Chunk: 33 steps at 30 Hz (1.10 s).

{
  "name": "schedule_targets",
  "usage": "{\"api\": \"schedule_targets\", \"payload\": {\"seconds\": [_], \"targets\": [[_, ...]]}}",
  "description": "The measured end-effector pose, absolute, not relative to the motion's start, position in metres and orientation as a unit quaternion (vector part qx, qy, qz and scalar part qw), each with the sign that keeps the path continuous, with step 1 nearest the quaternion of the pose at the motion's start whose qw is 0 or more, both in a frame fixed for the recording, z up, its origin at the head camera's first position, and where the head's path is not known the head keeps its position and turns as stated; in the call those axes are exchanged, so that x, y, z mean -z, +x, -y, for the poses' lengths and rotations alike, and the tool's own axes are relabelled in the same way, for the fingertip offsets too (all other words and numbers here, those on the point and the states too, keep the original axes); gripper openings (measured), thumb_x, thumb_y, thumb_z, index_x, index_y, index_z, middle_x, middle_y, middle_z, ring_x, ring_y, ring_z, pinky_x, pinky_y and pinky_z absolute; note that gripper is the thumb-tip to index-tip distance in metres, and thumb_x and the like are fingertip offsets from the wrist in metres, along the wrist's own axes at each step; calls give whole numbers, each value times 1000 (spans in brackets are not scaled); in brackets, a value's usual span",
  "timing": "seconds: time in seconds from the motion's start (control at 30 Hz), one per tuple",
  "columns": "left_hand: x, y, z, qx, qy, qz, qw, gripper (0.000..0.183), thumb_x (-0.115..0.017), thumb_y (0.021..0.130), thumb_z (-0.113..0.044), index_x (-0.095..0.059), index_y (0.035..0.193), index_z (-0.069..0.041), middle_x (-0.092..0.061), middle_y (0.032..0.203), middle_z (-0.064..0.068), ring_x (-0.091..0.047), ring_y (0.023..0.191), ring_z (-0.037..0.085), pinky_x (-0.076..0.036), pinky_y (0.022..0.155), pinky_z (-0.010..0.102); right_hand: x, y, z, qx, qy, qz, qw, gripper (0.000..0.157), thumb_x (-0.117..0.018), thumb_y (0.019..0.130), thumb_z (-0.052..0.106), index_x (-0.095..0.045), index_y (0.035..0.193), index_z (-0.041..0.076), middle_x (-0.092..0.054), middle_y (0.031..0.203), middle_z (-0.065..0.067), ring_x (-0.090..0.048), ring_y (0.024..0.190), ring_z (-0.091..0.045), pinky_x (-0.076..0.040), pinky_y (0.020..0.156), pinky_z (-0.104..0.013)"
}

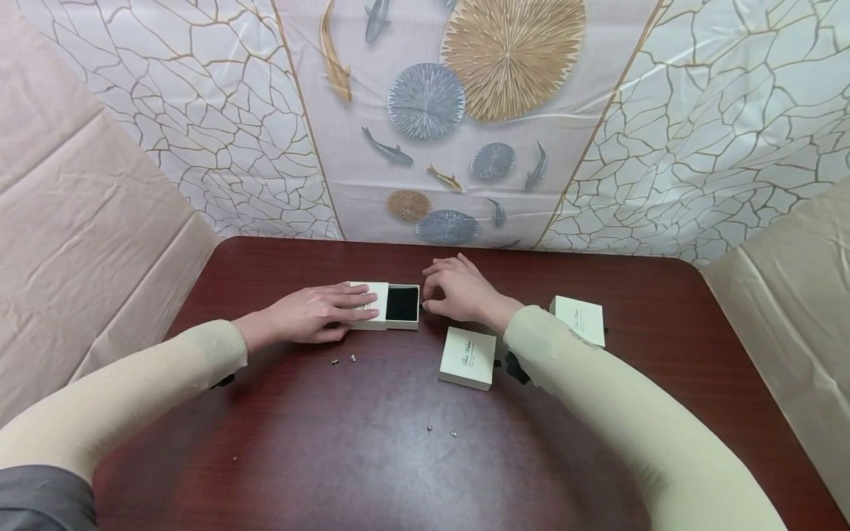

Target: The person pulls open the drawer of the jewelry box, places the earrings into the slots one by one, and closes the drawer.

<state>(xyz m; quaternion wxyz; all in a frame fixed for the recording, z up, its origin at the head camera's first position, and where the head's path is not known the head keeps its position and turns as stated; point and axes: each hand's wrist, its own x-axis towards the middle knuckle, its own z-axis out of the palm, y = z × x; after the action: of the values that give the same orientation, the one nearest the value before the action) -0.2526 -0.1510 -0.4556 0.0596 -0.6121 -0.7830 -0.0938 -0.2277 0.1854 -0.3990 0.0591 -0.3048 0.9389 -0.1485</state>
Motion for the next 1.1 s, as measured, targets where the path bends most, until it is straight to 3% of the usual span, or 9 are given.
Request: {"api": "schedule_targets", "payload": {"seconds": [0.8,1.1], "targets": [[456,-253,151,88,-609,786,66,56,-74,95,-14,-65,150,-16,-58,157,13,-52,147,34,-43,120,47,392,-185,-167,170,-381,-909,1,19,-83,93,24,-81,106,10,-70,139,-14,-53,144,-38,-23,126,-69],[450,-252,153,89,-607,787,73,58,-75,93,-14,-64,150,-15,-59,156,12,-51,148,32,-46,118,46,393,-179,-158,177,-389,-904,12,21,-84,93,25,-81,107,9,-70,139,-13,-55,141,-38,-23,127,-67]]}}
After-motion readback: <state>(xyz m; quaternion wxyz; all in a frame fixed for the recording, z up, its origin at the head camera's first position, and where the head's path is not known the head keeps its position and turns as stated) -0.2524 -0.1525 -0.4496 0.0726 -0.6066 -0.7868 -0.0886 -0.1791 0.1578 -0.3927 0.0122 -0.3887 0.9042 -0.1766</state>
